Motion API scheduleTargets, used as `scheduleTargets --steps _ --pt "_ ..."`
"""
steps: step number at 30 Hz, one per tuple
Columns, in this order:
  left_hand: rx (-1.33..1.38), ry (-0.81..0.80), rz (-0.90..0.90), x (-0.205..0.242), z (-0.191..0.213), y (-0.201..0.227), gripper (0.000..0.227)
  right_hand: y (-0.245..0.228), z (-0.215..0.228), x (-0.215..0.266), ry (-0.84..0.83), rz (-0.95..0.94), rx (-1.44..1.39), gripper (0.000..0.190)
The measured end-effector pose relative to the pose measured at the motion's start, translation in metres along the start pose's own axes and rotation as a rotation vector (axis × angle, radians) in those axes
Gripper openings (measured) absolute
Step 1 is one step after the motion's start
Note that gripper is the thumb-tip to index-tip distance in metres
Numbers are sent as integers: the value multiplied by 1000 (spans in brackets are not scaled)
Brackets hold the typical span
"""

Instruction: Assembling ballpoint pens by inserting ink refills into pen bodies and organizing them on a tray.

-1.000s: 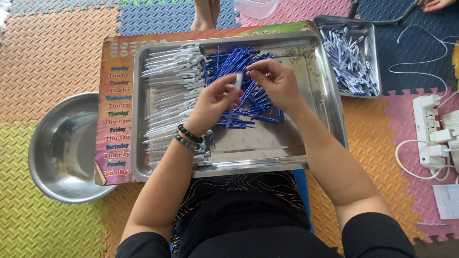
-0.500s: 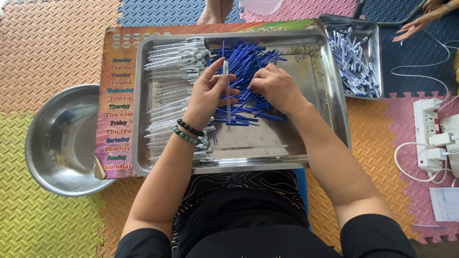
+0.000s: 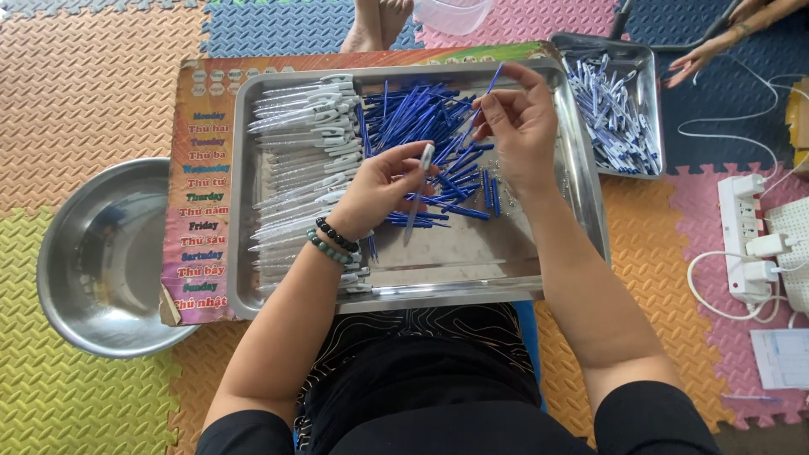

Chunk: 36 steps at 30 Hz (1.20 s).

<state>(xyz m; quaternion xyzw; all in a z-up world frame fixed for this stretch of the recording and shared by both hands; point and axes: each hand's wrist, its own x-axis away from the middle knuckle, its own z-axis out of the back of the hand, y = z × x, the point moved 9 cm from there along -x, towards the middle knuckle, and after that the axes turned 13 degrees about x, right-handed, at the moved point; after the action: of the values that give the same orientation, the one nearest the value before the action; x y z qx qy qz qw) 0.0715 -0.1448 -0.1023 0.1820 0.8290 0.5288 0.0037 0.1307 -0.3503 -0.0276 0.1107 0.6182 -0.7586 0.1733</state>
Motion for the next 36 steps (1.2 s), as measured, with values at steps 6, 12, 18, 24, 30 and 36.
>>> scheduleTargets --steps 6,12,18,24,30,36 --pt "-47 -95 21 4 -12 -2 54 -3 -5 6 7 -19 -36 56" --pt "-59 -99 18 3 -13 -5 52 -8 0 8 31 35 -47 52" --pt "-39 -103 15 2 -12 -5 52 -12 -15 10 -74 29 -9 50" --pt "1 -107 -62 -3 -4 -9 54 -1 -36 13 -226 40 112 23" --pt "63 -110 -177 -5 5 -4 50 0 -31 12 -271 70 251 18" --pt "83 -91 -263 2 4 16 61 18 -33 25 -491 -70 706 19"
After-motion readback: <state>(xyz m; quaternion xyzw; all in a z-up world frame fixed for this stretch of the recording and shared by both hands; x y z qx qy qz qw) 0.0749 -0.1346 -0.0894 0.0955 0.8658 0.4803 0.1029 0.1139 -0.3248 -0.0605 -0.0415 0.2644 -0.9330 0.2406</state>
